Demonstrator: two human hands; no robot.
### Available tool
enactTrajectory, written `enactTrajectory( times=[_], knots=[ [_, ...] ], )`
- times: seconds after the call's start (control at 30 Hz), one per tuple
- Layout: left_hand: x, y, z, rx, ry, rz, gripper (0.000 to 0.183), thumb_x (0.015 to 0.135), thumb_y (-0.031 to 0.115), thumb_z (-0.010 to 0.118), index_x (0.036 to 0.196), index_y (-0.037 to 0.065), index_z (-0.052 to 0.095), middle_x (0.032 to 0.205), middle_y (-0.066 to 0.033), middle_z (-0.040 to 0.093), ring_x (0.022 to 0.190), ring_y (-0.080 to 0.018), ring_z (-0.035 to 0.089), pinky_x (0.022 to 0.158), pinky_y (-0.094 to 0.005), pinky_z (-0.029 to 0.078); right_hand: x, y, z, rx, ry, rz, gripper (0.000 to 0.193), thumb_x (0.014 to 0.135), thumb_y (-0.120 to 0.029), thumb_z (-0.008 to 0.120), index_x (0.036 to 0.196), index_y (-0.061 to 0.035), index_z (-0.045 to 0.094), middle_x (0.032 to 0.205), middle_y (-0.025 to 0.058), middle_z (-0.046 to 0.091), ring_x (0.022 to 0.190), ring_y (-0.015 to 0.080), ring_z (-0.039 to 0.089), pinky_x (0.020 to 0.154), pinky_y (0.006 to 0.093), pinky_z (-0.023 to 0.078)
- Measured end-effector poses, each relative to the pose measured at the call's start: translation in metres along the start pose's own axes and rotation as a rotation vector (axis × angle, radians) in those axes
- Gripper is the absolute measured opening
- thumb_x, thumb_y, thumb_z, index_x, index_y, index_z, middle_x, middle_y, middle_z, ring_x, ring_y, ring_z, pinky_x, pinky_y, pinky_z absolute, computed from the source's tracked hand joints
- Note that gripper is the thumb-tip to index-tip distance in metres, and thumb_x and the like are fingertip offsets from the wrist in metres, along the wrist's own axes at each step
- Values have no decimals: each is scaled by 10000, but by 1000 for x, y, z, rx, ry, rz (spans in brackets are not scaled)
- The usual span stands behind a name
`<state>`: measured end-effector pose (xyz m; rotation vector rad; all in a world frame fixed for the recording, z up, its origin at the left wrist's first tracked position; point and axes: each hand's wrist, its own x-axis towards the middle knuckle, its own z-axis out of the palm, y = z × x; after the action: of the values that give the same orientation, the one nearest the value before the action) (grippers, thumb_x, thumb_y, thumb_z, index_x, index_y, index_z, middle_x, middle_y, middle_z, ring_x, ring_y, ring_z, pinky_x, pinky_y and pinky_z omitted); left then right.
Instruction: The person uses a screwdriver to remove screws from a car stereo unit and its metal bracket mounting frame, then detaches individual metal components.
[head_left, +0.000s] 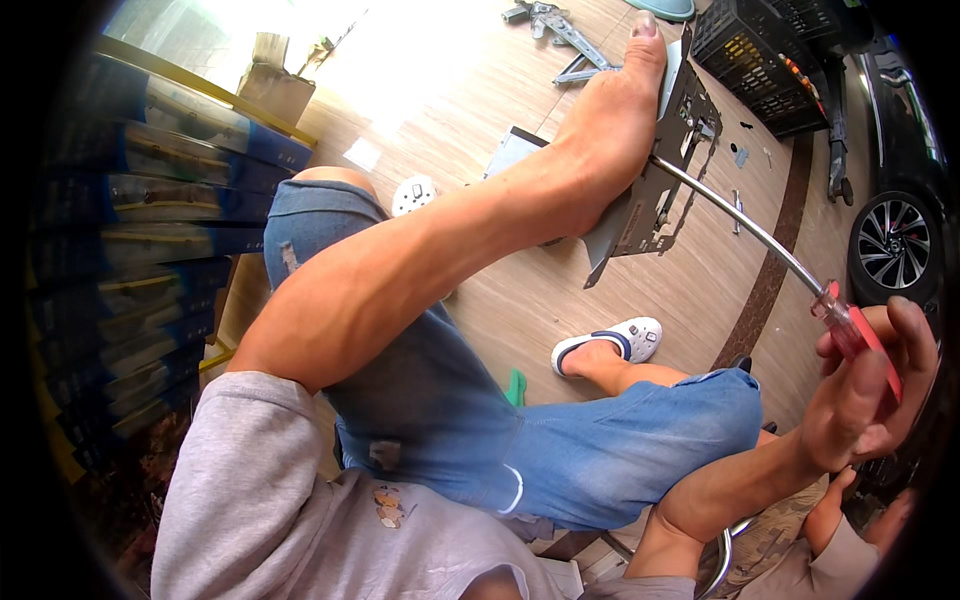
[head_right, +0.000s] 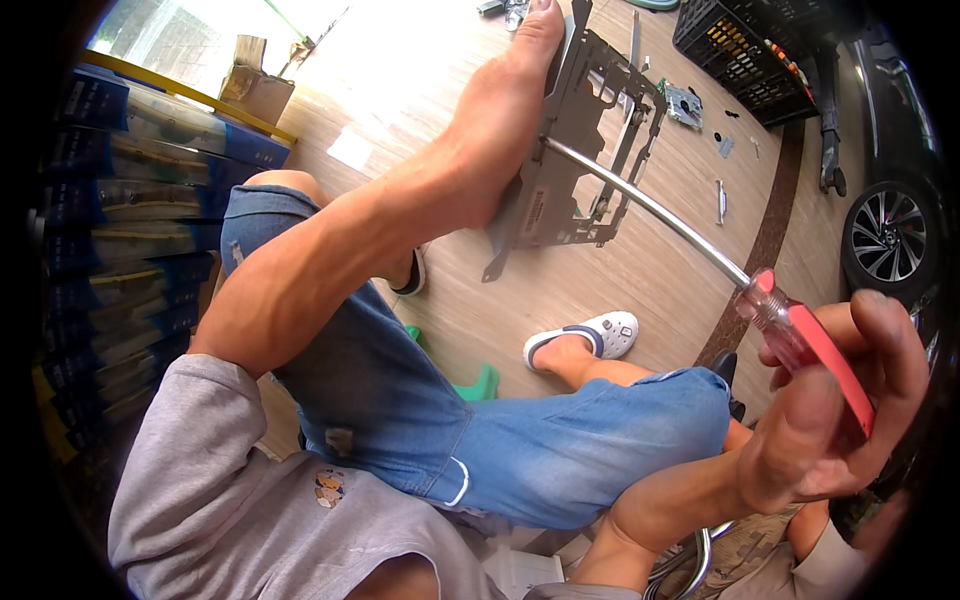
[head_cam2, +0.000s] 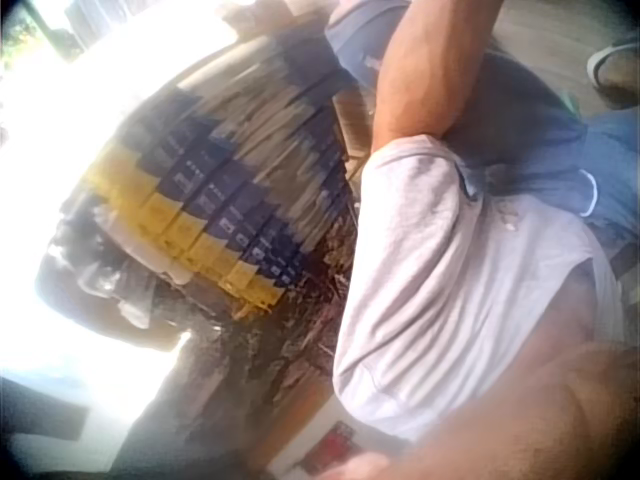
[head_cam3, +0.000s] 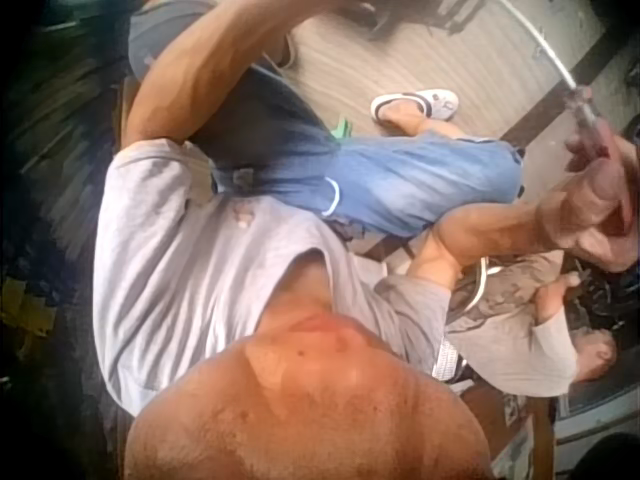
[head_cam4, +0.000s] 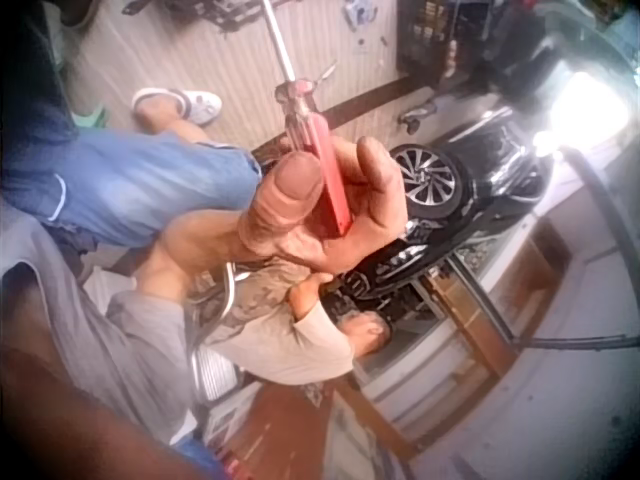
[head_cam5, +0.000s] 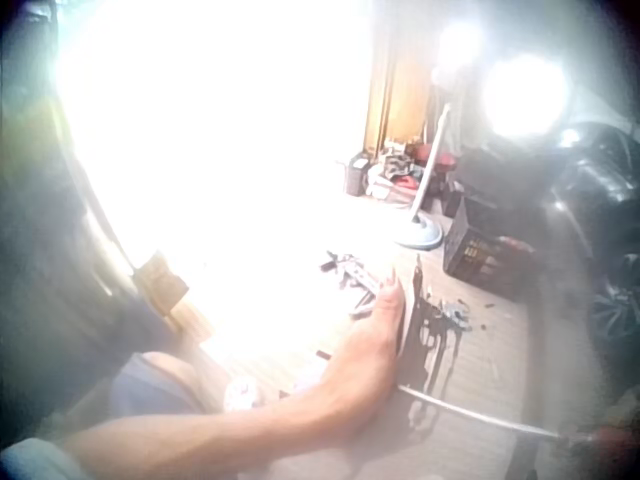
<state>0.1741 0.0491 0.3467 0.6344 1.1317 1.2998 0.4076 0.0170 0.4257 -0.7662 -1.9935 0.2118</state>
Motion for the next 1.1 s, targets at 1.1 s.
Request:
enactTrajectory(
  times=[1.1],
  knots=[
    [-2, -2, 4, -123, -9, -60, 827, 1036, 657, 271, 1268, -70, 588, 1155, -235, 669, 1016, -277, 664, 917, -401, 546, 3, -7, 8, -104, 8, 4, 463, 1047, -276, 520, 1351, 73, 505, 695, 96, 571, 492, 93, 468, 496, 202, 375]
  ],
)
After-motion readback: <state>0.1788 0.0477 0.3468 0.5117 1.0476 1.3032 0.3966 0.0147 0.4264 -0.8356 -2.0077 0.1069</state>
